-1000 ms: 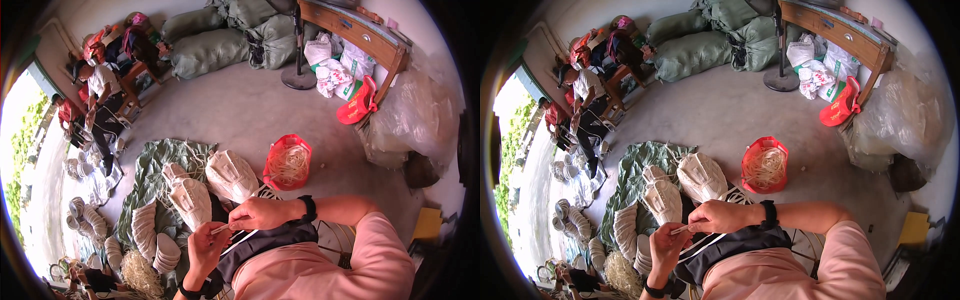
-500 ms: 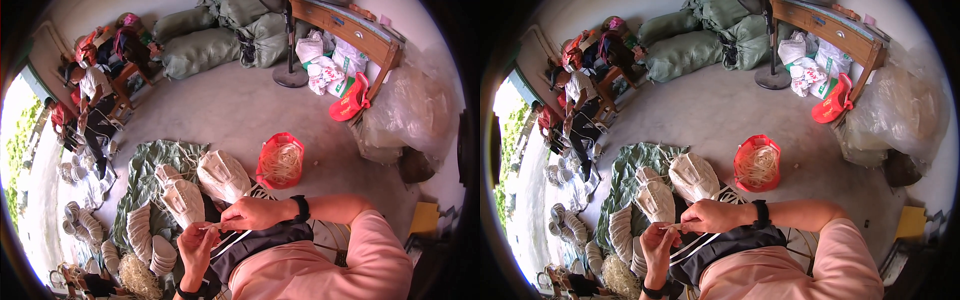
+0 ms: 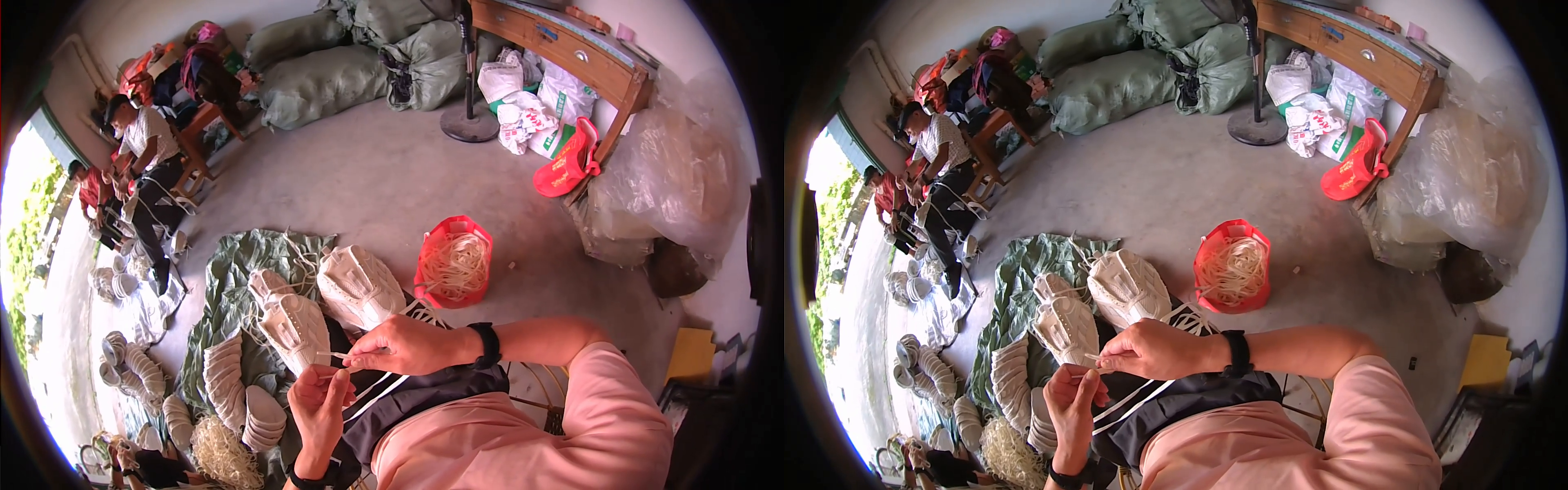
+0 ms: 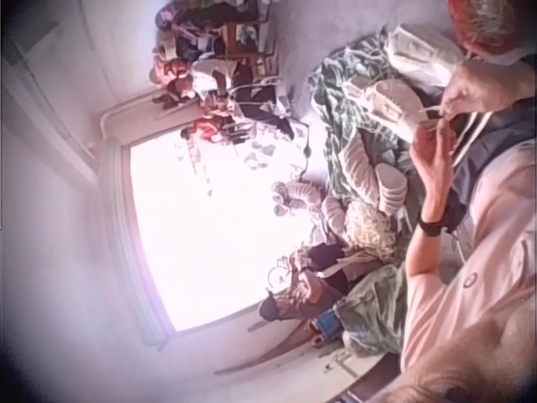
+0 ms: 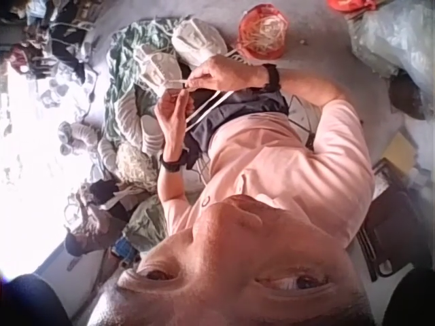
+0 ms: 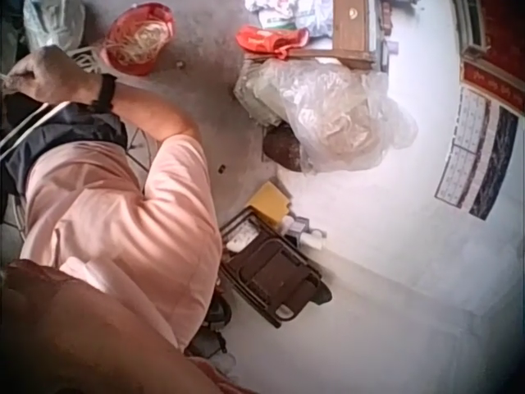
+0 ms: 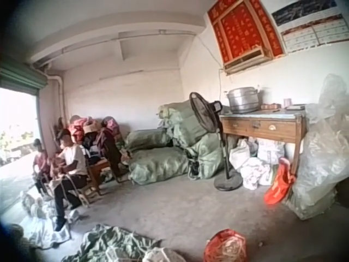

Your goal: Lacing a white athletic shoe in a manufacturing environment.

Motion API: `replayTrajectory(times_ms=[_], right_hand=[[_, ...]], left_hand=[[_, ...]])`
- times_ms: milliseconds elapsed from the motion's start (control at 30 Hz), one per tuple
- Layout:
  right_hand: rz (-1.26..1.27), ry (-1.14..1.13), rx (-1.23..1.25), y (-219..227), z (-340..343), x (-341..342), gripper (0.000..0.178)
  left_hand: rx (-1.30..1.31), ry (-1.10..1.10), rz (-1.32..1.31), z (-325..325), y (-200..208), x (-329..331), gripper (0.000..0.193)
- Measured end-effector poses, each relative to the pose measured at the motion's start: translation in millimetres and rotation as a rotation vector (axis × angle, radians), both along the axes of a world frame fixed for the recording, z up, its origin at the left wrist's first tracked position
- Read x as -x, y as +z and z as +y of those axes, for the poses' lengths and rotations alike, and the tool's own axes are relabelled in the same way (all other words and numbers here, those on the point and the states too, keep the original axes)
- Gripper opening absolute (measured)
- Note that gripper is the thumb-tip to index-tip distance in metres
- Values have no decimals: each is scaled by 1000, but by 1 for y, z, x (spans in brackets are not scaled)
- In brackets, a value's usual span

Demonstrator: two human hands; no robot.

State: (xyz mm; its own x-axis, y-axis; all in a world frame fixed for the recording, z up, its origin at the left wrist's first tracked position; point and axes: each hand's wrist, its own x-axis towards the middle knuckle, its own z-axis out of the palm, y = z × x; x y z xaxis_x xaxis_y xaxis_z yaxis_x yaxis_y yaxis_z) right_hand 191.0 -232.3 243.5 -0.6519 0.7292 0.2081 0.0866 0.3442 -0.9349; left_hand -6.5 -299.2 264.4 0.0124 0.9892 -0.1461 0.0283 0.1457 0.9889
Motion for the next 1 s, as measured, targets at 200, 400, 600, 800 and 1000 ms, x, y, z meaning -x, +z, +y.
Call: replayTrajectory(times_ms=[200, 400, 600, 800, 1000], right_hand=[[21, 25, -8, 0, -2, 0, 22], [-55, 65, -44, -2, -2, -3, 21], [-50, 89, -87, 1, -3, 4, 17], [-76, 66, -30, 4, -7, 24, 16], [-139, 88, 24, 17, -18, 48, 18]], left_hand=[[9, 32, 71, 0, 1, -8, 19], [0, 24, 143, 2, -5, -7, 23], [-168, 45, 255, -4, -15, -2, 20], [-67, -32, 45, -10, -2, 20, 11], [-144, -160, 23, -18, -7, 53, 17]])
